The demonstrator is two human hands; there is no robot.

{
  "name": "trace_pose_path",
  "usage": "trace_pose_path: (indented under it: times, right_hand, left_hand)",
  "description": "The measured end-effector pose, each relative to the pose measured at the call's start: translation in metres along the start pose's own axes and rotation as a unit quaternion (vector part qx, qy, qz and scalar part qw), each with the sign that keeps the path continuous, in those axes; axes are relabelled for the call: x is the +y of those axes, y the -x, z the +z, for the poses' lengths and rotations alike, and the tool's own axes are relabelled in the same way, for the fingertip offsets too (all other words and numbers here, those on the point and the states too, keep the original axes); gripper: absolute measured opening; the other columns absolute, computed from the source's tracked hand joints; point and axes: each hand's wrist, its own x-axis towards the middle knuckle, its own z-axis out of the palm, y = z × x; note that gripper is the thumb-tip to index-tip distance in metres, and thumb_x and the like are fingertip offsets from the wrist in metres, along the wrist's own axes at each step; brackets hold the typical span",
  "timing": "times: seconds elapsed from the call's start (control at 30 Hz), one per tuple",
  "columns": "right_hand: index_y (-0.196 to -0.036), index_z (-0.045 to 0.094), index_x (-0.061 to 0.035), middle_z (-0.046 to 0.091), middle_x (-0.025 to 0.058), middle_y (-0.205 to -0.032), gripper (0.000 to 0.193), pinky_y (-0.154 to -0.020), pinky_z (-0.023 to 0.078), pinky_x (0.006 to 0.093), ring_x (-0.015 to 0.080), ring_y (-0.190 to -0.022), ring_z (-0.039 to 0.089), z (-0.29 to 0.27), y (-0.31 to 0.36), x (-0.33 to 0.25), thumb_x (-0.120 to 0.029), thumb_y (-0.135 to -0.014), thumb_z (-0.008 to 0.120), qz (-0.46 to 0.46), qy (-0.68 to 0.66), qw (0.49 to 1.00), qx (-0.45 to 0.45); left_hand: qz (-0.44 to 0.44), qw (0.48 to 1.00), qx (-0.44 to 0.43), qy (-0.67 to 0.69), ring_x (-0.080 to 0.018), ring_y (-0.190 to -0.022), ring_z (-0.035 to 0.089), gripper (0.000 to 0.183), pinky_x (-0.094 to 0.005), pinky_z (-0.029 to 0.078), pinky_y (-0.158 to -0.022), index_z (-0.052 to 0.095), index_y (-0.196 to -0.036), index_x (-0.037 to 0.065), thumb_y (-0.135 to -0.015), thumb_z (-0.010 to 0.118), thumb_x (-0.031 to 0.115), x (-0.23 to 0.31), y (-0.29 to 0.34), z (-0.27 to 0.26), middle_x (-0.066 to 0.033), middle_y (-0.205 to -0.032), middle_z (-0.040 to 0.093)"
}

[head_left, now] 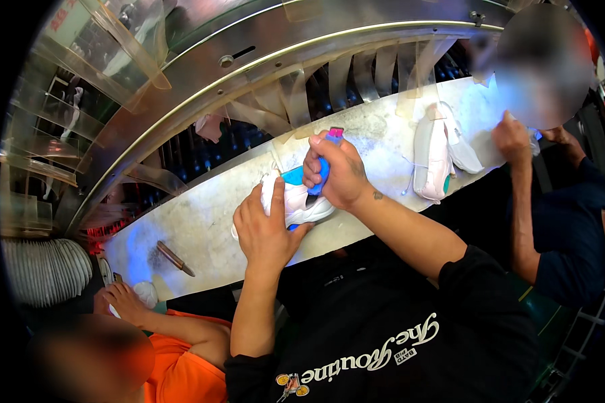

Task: The person assembles white shoes on a factory line by hand. They insert white insoles, place teal foam inserts into the shoe uppers, and use a small tool to adjust or secure internal components. The person handles the shoes one at a time, rotating them to access different areas before moving them along the line.

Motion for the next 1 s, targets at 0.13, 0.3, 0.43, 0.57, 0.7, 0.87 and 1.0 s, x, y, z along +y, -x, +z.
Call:
trace_pose_path:
  times: [0.13,0.3,0.43,0.57,0.7,0.87,1.0]
  right_hand:
    - [-0.083,0.046,-0.0141,0.045,0.0011,-0.066,0.037,-0.057,0.041,0.035,0.015,-0.056,0.044,-0.002,0.015,0.021,-0.03,-0.108,0.067,-0.047,-0.018,0.997,0.066]
    - [-0.079,0.043,-0.0139,0.04,0.0005,-0.06,0.037,-0.055,0.039,0.0349,0.0141,-0.052,0.038,-0.025,0.027,0.025,-0.024,-0.112,0.056,-0.012,-0.064,0.991,-0.118]
    - [-0.081,0.044,-0.0126,0.041,0.0011,-0.062,0.034,-0.056,0.038,0.0348,0.0143,-0.053,0.037,-0.025,0.029,0.029,-0.021,-0.112,0.052,-0.001,-0.049,0.987,-0.156]
    - [-0.082,0.043,-0.0133,0.042,0.001,-0.065,0.033,-0.06,0.04,0.0355,0.0148,-0.057,0.041,-0.012,0.03,0.033,-0.022,-0.109,0.059,-0.018,-0.078,0.996,-0.048]
    - [-0.08,0.044,-0.015,0.043,0.0008,-0.065,0.034,-0.061,0.041,0.0363,0.016,-0.058,0.042,0.0,0.032,0.032,-0.022,-0.106,0.064,-0.045,-0.081,0.994,0.053]
    - [-0.081,0.046,-0.0157,0.045,0.0011,-0.067,0.031,-0.062,0.041,0.0375,0.0163,-0.058,0.044,-0.002,0.033,0.021,-0.021,-0.107,0.062,-0.058,-0.097,0.991,0.079]
    - [-0.09,0.058,-0.0122,0.056,0.0033,-0.075,0.019,-0.065,0.048,0.0379,0.0172,-0.062,0.053,-0.034,0.029,-0.018,-0.019,-0.103,0.071,-0.175,0.097,0.98,0.021]
  left_hand:
    - [-0.021,0.999,0.02,-0.014,-0.0437,-0.127,0.06,0.116,-0.0553,0.047,-0.105,0.056,-0.157,0.008,-0.059,0.102,0.052,0.017,-0.002,0.006,-0.0293,-0.151,0.056]
    - [-0.005,0.996,0.085,-0.033,-0.044,-0.128,0.06,0.115,-0.0557,0.048,-0.104,0.055,-0.158,0.007,-0.063,0.098,0.057,0.015,-0.001,0.025,-0.0281,-0.152,0.057]
    - [-0.011,0.998,0.054,-0.042,-0.0431,-0.126,0.061,0.11,-0.0558,0.048,-0.104,0.056,-0.157,0.008,-0.066,0.095,0.056,0.015,0.001,0.02,-0.0271,-0.151,0.058]
    - [-0.008,0.998,0.055,-0.022,-0.043,-0.126,0.061,0.113,-0.0556,0.048,-0.105,0.056,-0.159,0.013,-0.06,0.1,0.044,0.009,0.008,0.021,-0.0271,-0.153,0.058]
    - [-0.003,0.999,0.054,-0.001,-0.043,-0.127,0.061,0.118,-0.0547,0.049,-0.106,0.055,-0.161,0.018,-0.054,0.104,0.033,0.002,0.018,0.026,-0.0261,-0.154,0.057]
    - [-0.006,0.998,0.06,0.01,-0.043,-0.127,0.061,0.117,-0.0537,0.049,-0.107,0.057,-0.161,0.019,-0.054,0.103,0.031,0.0,0.021,0.024,-0.0253,-0.156,0.056]
    - [-0.005,0.998,0.066,0.014,-0.0427,-0.128,0.06,0.114,-0.0532,0.049,-0.108,0.058,-0.161,0.019,-0.055,0.099,0.026,-0.002,0.023,0.026,-0.0241,-0.157,0.057]
